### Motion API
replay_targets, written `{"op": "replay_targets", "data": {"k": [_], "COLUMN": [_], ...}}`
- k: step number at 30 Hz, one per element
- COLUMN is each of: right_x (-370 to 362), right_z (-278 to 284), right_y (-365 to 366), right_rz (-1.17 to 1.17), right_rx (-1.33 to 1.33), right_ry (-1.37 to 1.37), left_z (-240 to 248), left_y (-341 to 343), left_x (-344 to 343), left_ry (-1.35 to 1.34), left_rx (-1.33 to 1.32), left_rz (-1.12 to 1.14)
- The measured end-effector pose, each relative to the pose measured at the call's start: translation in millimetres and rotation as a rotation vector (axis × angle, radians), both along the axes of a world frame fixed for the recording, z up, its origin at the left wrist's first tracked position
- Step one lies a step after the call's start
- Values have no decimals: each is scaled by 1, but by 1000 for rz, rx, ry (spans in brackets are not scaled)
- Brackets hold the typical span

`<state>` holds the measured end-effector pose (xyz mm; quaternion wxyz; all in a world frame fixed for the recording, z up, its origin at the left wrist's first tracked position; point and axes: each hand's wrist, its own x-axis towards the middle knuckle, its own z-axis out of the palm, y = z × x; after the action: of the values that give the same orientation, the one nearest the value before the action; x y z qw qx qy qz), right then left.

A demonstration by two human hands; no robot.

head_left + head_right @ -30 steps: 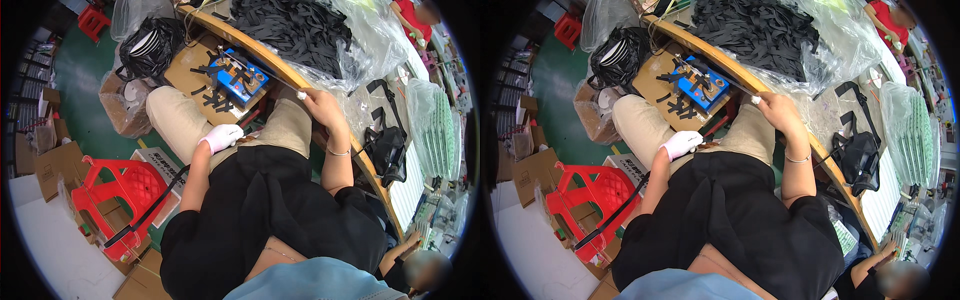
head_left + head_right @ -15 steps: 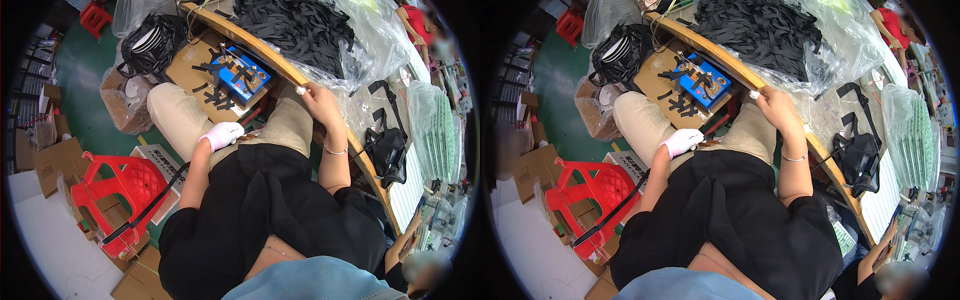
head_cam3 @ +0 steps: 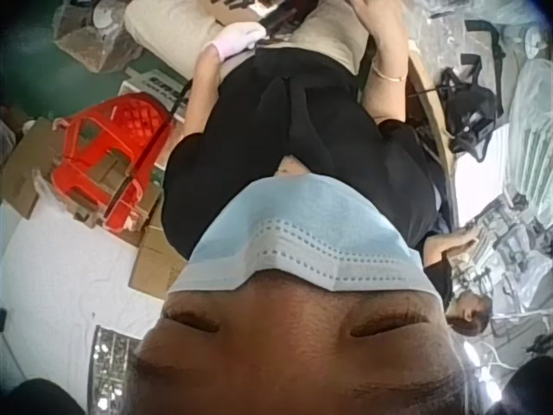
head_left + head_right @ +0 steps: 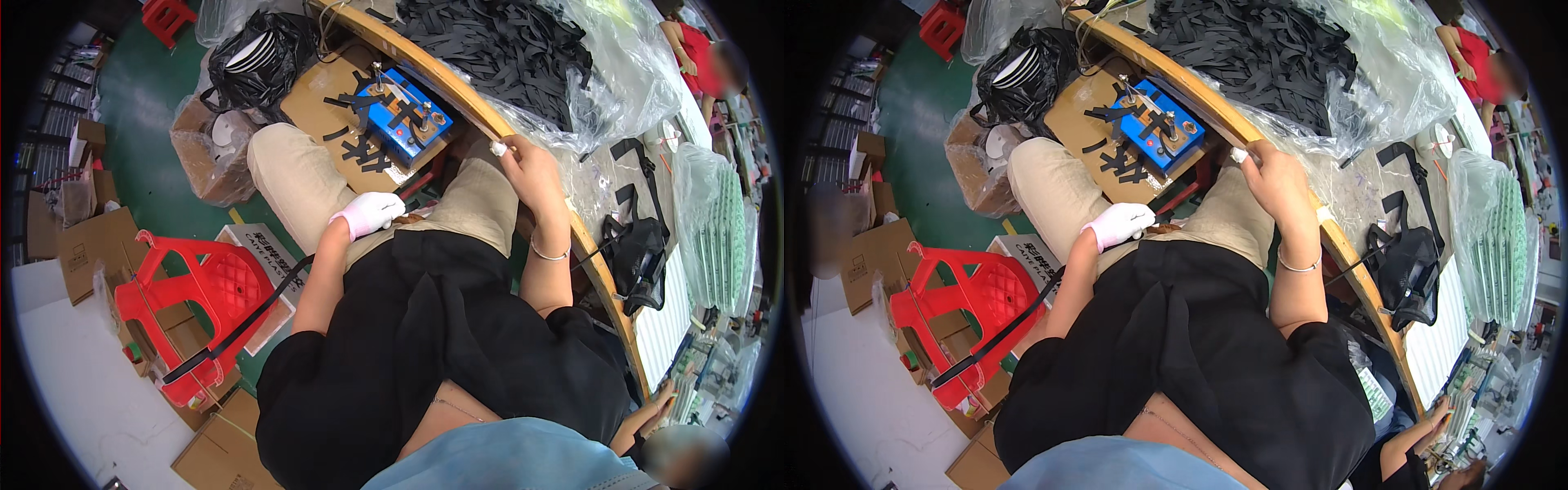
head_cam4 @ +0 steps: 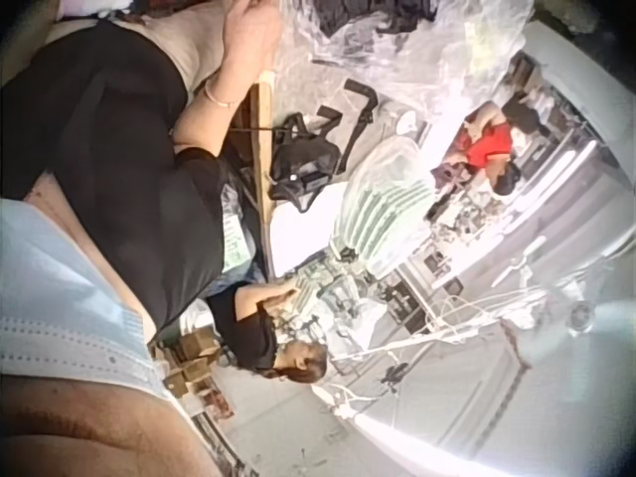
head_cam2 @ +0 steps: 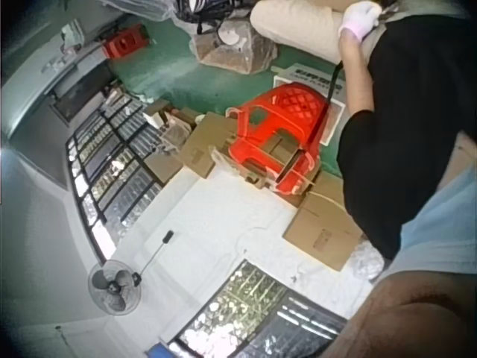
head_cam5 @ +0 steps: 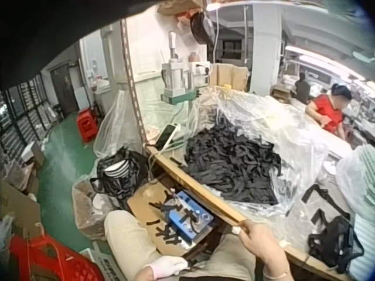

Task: Assembling a circular white base with a black strap and small electronic or plastic parts in a factory workspace.

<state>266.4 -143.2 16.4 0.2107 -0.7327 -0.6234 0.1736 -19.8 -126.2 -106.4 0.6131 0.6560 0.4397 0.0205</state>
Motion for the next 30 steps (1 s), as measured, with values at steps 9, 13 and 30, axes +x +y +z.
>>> {"op": "replay_targets", "data": {"k": [9,13,30], "right_x": [14,31,150], "right_z": [-7,19,-44], "right_y": [-7,-22,-26], "right_rz": [4,33,-481], "right_rx": [8,4,443], "right_ry": [-67,-9,972], "left_z": [-1,0,8], "left_y": [-1,2,146], "left_x": [0,2,-7], "left_ry": [23,39,368], "left_rx": [10,59,776], "left_rz": [-2,-30,491]}}
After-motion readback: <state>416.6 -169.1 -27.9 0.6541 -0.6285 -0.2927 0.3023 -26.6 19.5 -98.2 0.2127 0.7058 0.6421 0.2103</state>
